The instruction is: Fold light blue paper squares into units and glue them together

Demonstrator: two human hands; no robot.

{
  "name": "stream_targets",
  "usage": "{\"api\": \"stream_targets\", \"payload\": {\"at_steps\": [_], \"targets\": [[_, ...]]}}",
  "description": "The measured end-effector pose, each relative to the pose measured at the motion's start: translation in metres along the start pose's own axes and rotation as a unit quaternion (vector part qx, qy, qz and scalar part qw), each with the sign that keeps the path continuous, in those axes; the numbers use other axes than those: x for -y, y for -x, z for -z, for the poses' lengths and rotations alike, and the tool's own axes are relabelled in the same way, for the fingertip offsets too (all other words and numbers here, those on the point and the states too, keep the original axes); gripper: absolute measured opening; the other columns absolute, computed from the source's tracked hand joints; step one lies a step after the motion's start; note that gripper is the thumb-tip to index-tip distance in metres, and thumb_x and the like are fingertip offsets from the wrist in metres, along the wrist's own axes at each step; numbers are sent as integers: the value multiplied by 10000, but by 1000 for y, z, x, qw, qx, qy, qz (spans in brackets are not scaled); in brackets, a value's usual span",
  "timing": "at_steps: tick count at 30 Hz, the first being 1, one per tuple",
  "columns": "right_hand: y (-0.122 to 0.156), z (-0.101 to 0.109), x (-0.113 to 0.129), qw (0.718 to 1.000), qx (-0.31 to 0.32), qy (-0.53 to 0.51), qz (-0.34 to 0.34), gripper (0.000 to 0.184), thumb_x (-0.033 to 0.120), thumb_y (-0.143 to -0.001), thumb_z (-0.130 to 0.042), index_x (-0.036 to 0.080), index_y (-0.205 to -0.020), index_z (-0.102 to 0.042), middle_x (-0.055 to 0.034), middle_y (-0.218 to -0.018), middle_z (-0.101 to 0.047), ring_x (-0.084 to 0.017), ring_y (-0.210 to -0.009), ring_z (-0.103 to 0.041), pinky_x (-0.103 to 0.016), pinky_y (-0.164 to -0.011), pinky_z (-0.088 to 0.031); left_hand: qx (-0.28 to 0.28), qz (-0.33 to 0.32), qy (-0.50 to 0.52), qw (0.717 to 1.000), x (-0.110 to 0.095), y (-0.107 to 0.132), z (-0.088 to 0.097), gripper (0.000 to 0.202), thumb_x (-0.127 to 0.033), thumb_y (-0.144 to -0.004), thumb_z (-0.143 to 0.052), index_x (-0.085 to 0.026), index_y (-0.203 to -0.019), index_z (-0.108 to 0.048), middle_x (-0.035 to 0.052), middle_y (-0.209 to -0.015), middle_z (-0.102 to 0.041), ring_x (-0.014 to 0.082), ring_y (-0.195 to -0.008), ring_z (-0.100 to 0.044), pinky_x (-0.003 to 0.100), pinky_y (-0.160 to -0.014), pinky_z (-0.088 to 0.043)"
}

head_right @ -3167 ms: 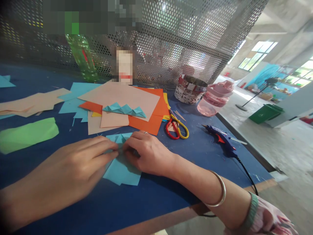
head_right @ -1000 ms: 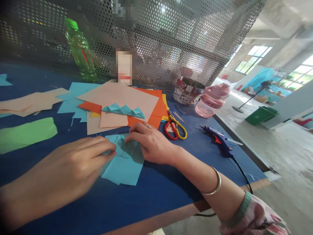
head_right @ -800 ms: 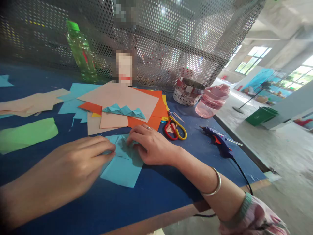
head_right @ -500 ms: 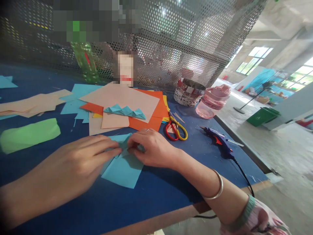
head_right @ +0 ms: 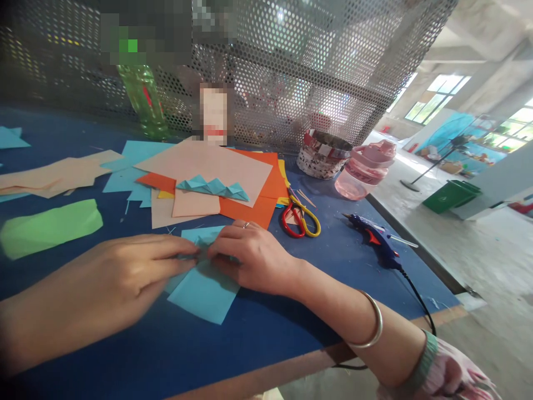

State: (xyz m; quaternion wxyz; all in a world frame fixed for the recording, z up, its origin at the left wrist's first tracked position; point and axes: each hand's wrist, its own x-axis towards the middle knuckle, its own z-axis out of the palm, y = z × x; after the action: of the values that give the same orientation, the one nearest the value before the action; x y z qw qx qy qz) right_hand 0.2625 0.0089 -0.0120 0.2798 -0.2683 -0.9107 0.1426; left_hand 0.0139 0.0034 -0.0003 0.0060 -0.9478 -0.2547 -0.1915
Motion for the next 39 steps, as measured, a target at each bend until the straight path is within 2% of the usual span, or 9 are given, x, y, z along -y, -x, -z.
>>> {"api": "stream_targets", "payload": {"at_steps": [3, 7, 17, 21, 26, 39], "targets": [[1, 1, -4, 1000, 8, -25, 11, 131, 107, -1004, -618, 163, -994, -736, -72, -945, -733, -175, -894, -678, -294, -830, -559, 20, -15, -3, 1000, 0, 0, 4, 442, -42, -904, -408, -227, -980, -802, 65, -1103, -815, 237, -941, -777, 355, -792, -650], [2, 3, -6, 999, 5, -44, 24, 144, 89, -994, -622, 158, -987, -748, -80, -955, -740, -167, -897, -697, -270, -813, -573, 40, 6, -12, 999, -4, 1, 10, 462, -28, -885, -390, -225, -931, -806, 64, -1089, -819, 231, -946, -777, 357, -837, -643], [3, 5, -9, 997, 9, -46, 54, 186, 48, -978, -603, 145, -980, -762, -101, -982, -754, -170, -897, -714, -265, -790, -585, 22, -24, -49, 998, -2, 2, 8, 468, -36, -899, -379, -201, -1022, -799, 66, -1117, -829, 235, -984, -791, 360, -850, -660], [3, 7, -9, 997, 25, -27, 67, 217, 44, -987, -575, 158, -977, -759, -101, -995, -756, -175, -909, -715, -280, -805, -585, 12, -29, -48, 998, -2, 2, 8, 473, -43, -902, -395, -205, -1104, -790, 57, -1128, -824, 231, -990, -785, 355, -867, -650], [3, 7, -9, 997, 33, 0, 71, 205, 54, -994, -578, 155, -985, -755, -104, -1004, -749, -182, -920, -715, -289, -810, -585, 27, -32, -36, 998, -2, 3, 9, 460, -58, -917, -419, -251, -1133, -776, 37, -1132, -812, 227, -941, -771, 348, -800, -629], [1, 11, -4, 990, 64, 80, 95, 229, 46, -993, -524, 164, -992, -721, -91, -999, -741, -180, -941, -693, -284, -810, -570, 52, -25, -35, 998, -4, 2, 5, 458, -49, -898, -406, -274, -1081, -760, 34, -1099, -788, 230, -869, -748, 353, -753, -573]]}}
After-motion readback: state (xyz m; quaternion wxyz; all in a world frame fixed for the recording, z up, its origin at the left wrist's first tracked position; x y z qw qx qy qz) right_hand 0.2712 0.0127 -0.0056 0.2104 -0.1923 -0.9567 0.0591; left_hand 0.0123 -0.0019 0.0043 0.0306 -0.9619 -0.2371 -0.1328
